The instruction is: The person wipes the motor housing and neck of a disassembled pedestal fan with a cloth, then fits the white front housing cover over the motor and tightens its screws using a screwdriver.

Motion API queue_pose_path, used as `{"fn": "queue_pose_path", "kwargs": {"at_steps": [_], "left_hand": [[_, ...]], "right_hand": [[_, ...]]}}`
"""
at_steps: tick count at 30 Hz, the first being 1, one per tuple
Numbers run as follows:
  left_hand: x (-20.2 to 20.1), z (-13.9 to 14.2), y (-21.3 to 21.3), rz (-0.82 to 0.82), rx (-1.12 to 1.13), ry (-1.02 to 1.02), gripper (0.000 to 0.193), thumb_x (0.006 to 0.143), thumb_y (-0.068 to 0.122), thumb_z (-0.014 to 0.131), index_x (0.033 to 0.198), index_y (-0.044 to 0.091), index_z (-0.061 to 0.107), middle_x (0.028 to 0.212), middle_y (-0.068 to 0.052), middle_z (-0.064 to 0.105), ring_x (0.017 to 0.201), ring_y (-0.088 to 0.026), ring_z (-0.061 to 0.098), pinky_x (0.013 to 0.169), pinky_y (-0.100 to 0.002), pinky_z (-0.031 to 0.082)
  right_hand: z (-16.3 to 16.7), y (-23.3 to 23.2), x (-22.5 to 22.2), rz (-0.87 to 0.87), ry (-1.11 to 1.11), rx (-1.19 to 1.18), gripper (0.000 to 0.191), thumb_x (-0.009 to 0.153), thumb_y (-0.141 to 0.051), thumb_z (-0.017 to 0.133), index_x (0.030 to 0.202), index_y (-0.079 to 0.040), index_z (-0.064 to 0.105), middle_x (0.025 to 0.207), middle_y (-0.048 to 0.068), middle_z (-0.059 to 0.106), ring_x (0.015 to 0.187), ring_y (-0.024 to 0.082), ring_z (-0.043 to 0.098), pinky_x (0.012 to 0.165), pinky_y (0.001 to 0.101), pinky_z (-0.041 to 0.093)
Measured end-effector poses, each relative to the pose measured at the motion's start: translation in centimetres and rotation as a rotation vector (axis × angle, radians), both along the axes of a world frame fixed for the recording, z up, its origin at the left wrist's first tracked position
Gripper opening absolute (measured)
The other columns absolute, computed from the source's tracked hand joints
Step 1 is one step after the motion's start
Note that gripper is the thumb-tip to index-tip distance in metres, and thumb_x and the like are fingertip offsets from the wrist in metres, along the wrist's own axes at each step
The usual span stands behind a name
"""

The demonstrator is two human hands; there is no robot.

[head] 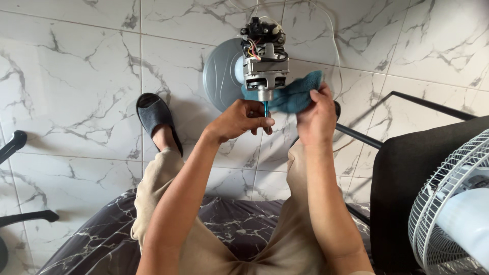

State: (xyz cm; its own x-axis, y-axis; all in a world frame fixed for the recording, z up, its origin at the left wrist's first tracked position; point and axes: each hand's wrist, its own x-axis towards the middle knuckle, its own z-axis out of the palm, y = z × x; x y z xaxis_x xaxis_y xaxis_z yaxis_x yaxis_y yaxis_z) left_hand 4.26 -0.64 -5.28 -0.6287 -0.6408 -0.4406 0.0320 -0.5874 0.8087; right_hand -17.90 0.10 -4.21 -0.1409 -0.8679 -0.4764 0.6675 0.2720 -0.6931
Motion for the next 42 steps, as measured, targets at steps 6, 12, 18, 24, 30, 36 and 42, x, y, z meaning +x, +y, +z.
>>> {"fn": "queue_pose_path", "kwargs": {"at_steps": [6,12,18,24,30,36,42], "left_hand": [[-0.5,-0.5,0.3,0.0,0.025,-0.054,0.037,0.085,0.039,0.081,0.093,0.004,0.079,0.079,-0.004,0.076,0.07,-0.01,0.063,0.062,-0.027,0.052],[-0.9,-0.3,0.4,0.043,0.108,0.032,0.036,0.086,0.038,0.08,0.092,0.003,0.079,0.077,-0.004,0.078,0.066,-0.01,0.065,0.064,-0.027,0.056],[-0.9,0.1,0.5,0.051,0.046,0.002,0.029,0.089,0.033,0.079,0.091,0.004,0.078,0.076,-0.004,0.076,0.071,-0.01,0.07,0.061,-0.026,0.053],[-1.3,0.2,0.5,0.069,0.066,0.028,0.027,0.089,0.03,0.08,0.09,0.004,0.076,0.076,-0.003,0.074,0.07,-0.01,0.069,0.06,-0.027,0.052],[-1.1,0.0,0.6,0.047,0.058,0.03,0.027,0.091,0.03,0.079,0.09,0.003,0.077,0.075,-0.004,0.075,0.069,-0.01,0.068,0.061,-0.026,0.052],[-1.3,-0.1,0.6,0.069,0.087,0.008,0.026,0.086,0.029,0.083,0.09,0.005,0.076,0.075,-0.003,0.073,0.07,-0.011,0.07,0.058,-0.027,0.052],[-1.1,-0.1,0.5,0.024,0.081,-0.033,0.03,0.085,0.032,0.083,0.091,0.003,0.077,0.075,-0.005,0.074,0.07,-0.011,0.069,0.061,-0.027,0.055]], "right_hand": [[-1.3,1.4,0.8,0.156,0.163,-0.045,0.017,0.103,-0.007,0.059,0.116,0.003,0.065,0.105,0.005,0.067,0.097,0.014,0.062,0.089,0.0293,0.05],[-0.3,1.9,2.5,0.216,0.505,-0.055,0.022,0.103,-0.006,0.065,0.118,0.01,0.068,0.096,0.002,0.066,0.086,0.007,0.057,0.079,0.0227,0.046],[2.0,1.1,2.6,0.299,0.248,-0.061,0.023,0.102,-0.009,0.06,0.118,0.006,0.067,0.099,0.004,0.069,0.088,0.009,0.062,0.079,0.0243,0.051],[1.6,0.8,2.4,0.253,0.205,-0.096,0.022,0.106,-0.007,0.059,0.12,0.007,0.066,0.105,0.007,0.069,0.092,0.013,0.063,0.083,0.0277,0.052],[1.3,1.2,2.0,0.278,0.118,-0.077,0.024,0.104,-0.007,0.057,0.121,0.007,0.067,0.104,0.007,0.071,0.091,0.014,0.065,0.082,0.0277,0.053],[0.9,1.2,2.1,0.255,0.217,-0.075,0.023,0.105,-0.004,0.059,0.122,0.008,0.067,0.106,0.008,0.07,0.093,0.013,0.063,0.084,0.0278,0.051],[0.5,1.5,1.4,0.292,0.109,-0.076,0.023,0.103,-0.005,0.059,0.121,0.007,0.067,0.107,0.007,0.07,0.095,0.013,0.064,0.085,0.027,0.051]]}}
